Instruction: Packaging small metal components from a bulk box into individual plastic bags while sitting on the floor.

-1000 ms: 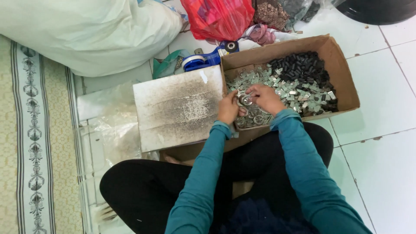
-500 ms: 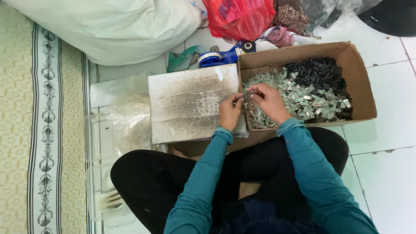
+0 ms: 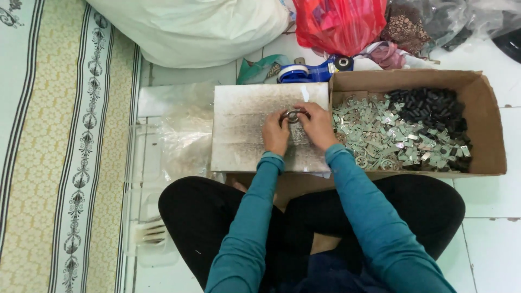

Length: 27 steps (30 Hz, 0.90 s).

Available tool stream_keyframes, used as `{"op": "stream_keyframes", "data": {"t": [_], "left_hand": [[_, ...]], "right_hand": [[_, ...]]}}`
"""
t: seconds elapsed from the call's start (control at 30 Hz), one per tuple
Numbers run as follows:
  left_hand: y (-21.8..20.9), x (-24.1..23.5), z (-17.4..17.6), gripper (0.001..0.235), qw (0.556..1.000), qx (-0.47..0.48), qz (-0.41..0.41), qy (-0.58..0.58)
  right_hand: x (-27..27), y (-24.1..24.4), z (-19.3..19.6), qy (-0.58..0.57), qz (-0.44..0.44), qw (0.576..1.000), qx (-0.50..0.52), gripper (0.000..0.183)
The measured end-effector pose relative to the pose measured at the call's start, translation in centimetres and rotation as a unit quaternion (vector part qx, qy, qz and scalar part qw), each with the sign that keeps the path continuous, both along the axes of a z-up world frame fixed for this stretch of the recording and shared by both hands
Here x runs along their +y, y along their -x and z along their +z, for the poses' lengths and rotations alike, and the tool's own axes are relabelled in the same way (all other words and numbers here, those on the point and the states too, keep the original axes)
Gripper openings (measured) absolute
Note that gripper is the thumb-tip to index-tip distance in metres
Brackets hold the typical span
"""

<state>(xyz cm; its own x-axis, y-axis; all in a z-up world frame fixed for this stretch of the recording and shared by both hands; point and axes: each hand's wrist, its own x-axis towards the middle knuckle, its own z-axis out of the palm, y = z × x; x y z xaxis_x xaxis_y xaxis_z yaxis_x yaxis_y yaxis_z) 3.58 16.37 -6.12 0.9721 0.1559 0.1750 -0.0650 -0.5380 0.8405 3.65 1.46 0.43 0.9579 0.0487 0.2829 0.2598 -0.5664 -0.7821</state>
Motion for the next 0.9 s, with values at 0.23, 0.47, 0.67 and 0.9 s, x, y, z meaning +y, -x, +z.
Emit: {"op": "stream_keyframes", "data": {"t": [0.23, 0.47, 0.67, 0.9], "left_hand": [[1.6, -2.2, 4.8, 0.028, 1.000, 0.005, -0.022, 0.014], [1.9, -12.5, 1.9, 0.029, 0.967, -0.010, -0.243, -0.076], [0.1, -20.0, -7.9, 0.013, 0.888, 0.094, -0.317, -0.320], [-0.4, -19.6, -4.6, 0.017, 0.900, 0.098, -0.276, -0.323]], "right_hand": [[-5.2, 0.0, 1.6, 0.012, -0.027, 0.999, -0.022, 0.027], [-14.0, 1.7, -0.5, 0.136, -0.042, 0.979, 0.144, 0.022], [-13.7, 3.8, -0.9, 0.285, -0.023, 0.911, 0.297, 0.034], [-15.6, 2.7, -10.4, 0.214, -0.029, 0.937, 0.276, 0.030]]}}
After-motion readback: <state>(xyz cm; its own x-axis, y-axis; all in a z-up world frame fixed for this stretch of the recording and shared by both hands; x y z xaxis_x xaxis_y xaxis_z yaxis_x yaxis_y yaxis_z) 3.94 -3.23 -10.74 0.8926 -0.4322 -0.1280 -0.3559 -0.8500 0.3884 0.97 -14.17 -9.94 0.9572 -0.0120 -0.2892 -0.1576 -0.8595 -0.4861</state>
